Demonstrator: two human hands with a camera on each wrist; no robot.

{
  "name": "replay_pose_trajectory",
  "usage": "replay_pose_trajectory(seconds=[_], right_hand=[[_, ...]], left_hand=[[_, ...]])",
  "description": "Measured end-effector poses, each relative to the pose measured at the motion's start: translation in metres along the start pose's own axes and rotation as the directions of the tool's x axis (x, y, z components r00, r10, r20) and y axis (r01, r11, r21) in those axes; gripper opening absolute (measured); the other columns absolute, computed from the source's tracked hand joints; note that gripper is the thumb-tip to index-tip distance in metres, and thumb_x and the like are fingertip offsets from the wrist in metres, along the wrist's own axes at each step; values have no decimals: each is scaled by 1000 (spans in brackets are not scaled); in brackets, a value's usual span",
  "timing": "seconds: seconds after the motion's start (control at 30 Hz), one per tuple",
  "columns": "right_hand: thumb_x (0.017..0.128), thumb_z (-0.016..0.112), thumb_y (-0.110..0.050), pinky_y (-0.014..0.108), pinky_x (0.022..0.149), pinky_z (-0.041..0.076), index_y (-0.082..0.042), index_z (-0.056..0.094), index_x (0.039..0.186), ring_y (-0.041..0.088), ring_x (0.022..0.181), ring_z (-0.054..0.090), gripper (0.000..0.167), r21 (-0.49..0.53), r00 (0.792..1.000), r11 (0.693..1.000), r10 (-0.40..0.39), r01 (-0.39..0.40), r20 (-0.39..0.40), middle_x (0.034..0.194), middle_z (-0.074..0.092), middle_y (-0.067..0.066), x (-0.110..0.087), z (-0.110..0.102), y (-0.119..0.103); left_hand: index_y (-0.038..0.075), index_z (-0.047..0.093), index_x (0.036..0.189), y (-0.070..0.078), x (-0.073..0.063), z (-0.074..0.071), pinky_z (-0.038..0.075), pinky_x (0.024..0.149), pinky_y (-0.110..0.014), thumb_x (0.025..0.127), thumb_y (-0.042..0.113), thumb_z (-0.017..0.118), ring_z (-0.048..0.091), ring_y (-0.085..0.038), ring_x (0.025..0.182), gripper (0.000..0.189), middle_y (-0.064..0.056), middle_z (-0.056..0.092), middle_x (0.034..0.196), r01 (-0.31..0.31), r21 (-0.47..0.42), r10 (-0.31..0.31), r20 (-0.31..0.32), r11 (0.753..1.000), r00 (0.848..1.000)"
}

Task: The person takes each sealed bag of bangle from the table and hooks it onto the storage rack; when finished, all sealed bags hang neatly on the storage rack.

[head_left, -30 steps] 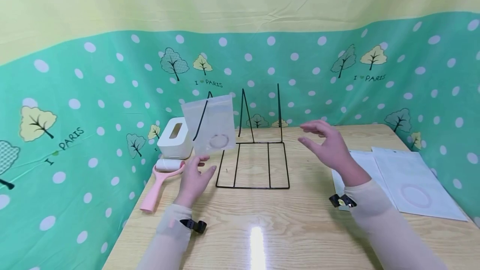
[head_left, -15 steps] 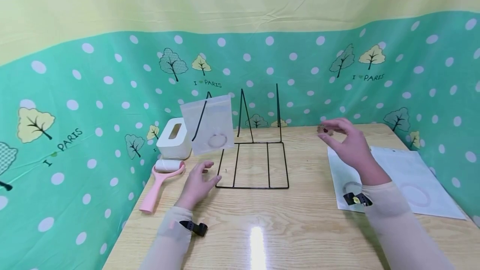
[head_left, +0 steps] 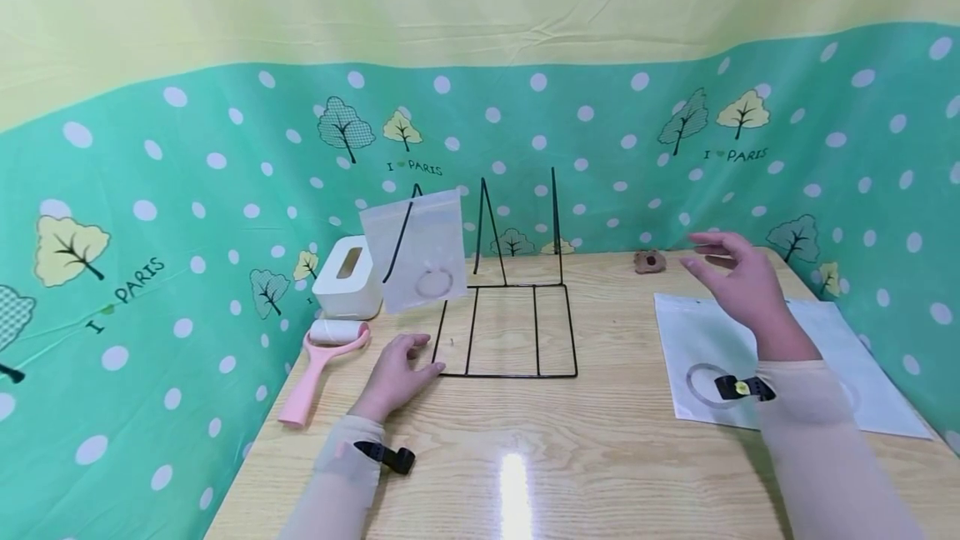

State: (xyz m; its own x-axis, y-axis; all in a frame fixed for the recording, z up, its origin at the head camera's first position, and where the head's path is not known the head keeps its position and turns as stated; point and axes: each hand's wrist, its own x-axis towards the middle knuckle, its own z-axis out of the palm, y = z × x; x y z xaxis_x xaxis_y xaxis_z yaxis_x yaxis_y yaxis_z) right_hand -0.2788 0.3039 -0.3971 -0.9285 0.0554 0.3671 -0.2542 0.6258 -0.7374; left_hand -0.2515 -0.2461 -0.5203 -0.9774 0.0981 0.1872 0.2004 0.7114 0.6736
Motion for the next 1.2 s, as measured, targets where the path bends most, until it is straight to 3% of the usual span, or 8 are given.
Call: replay_pose_trajectory(seconds=[0.37,0.6,0.87,1.03,1.2], right_hand=[[102,62,-53,63,103,46,-11,51,153,44,134,51,67,-11,994,994,110,-111,-9,150,52,19,4,-12,34],[100,58,-61,66,102,46,-10,49,154,47,136,48,75,6,981,981,194,-194,5,151,50,21,2,-15,54],[101,57,-61,68,102,45,-8,46,156,50,137,45,77,-18,975,976,219,-218,29,152,48,24,2,-22,67],[103,58,-56,67,100,46,-2,47,153,52,134,45,74,-84,973,976,208,-200,101,149,46,28,4,-28,75],[105,60,-48,65,96,48,2,48,151,52,129,47,69,-155,955,972,208,-178,213,147,45,30,11,-35,85]], left_hand=[[10,69,134,-3,-1,0,49,88,-42,81,30,93,57,-18,97,62,1,63,110,23,27,-25,63,999,998],[11,71,131,-2,-1,0,48,87,-41,80,32,93,57,-18,95,59,1,63,107,18,40,-20,69,999,997],[11,72,129,-2,-1,1,49,85,-41,80,33,94,57,-17,93,58,1,63,105,5,48,-8,59,999,998],[11,72,130,-1,-2,1,49,86,-40,80,32,93,57,-18,94,58,1,63,106,9,49,-12,56,999,998],[11,73,129,-1,-3,0,48,86,-40,80,32,94,56,-17,94,57,1,63,106,10,50,-13,60,999,998]])
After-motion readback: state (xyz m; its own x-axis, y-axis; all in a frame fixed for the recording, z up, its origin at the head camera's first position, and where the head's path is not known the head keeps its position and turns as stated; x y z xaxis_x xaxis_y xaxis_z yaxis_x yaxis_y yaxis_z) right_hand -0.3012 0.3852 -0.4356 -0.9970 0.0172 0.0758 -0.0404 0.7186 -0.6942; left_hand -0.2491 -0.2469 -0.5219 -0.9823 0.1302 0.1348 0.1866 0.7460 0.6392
